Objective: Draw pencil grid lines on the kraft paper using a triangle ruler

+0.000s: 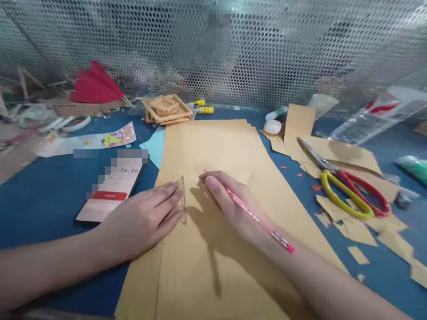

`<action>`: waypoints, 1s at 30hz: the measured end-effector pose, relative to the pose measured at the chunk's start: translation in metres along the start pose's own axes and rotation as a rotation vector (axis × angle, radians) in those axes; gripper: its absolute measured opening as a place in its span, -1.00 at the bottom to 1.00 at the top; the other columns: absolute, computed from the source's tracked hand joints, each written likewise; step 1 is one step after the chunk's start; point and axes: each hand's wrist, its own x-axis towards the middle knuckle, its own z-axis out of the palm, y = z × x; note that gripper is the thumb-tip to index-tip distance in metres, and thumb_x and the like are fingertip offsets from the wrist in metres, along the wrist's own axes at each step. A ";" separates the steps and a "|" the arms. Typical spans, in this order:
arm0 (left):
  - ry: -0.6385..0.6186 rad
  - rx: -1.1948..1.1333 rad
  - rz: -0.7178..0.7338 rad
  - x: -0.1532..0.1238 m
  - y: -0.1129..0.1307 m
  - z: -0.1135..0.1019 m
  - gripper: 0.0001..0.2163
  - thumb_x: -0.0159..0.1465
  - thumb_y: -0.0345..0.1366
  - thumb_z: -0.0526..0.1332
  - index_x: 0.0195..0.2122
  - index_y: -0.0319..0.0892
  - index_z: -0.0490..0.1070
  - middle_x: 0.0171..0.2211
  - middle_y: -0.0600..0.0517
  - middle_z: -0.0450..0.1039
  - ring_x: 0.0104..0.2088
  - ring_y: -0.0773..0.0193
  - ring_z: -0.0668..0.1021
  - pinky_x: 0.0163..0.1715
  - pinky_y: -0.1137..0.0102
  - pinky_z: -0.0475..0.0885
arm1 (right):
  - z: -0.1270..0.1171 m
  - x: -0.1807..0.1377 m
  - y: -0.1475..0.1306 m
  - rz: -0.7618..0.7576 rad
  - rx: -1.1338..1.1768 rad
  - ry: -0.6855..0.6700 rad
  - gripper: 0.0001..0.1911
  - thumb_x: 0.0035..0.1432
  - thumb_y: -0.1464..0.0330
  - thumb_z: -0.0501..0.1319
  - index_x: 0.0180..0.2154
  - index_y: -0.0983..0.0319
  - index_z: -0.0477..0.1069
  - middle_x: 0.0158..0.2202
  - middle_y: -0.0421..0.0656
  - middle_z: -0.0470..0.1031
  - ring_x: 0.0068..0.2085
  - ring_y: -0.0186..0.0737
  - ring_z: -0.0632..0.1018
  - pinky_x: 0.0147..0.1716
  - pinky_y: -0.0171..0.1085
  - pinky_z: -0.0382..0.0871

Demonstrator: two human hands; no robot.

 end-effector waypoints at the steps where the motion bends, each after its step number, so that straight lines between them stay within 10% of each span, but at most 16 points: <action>1: 0.004 0.004 0.003 0.001 0.000 0.001 -0.61 0.41 -0.34 -0.13 -0.05 -0.45 0.44 -0.03 -0.26 0.44 0.03 -0.01 0.48 0.00 0.19 0.43 | 0.000 0.001 0.001 0.011 0.009 0.000 -0.66 0.23 0.02 0.03 -0.17 -0.01 0.47 -0.12 -0.27 0.51 -0.11 -0.20 0.47 -0.08 -0.21 0.24; 11: 0.028 0.024 -0.047 0.003 0.000 0.007 -0.63 0.41 -0.31 -0.06 0.05 -0.47 0.36 0.05 -0.32 0.36 0.07 0.01 0.45 0.01 0.18 0.42 | 0.000 0.003 -0.001 0.006 0.033 -0.032 -0.64 0.24 0.03 0.01 -0.20 0.04 0.47 -0.15 -0.24 0.51 -0.16 -0.23 0.45 -0.16 -0.24 0.26; 18: 0.037 0.022 -0.043 0.003 -0.001 0.009 -0.64 0.40 -0.30 -0.05 0.04 -0.44 0.37 0.05 -0.27 0.37 0.08 0.07 0.44 0.03 0.22 0.41 | -0.006 0.017 -0.006 0.108 0.193 0.004 -0.57 0.20 0.06 0.09 -0.50 0.21 0.47 -0.61 -0.24 0.26 -0.54 -0.37 0.26 -0.54 -0.31 0.10; 23: 0.038 0.025 -0.047 0.002 -0.001 0.009 -0.63 0.40 -0.29 -0.06 0.06 -0.44 0.35 0.06 -0.26 0.37 0.09 0.08 0.43 0.04 0.23 0.41 | 0.004 0.044 -0.010 0.114 0.247 -0.048 -0.79 0.14 0.22 0.20 -0.20 0.17 0.39 -0.60 -0.29 0.35 -0.57 -0.38 0.30 -0.60 -0.35 0.08; 30: 0.018 0.027 -0.041 0.003 -0.001 0.010 -0.63 0.41 -0.31 -0.10 0.07 -0.42 0.35 0.07 -0.25 0.35 0.10 0.07 0.42 0.05 0.21 0.40 | 0.015 0.059 -0.003 -0.029 0.174 0.046 -0.75 0.05 0.38 0.25 -0.53 0.21 0.18 -0.59 -0.33 0.31 -0.60 -0.47 0.24 -0.62 -0.38 0.06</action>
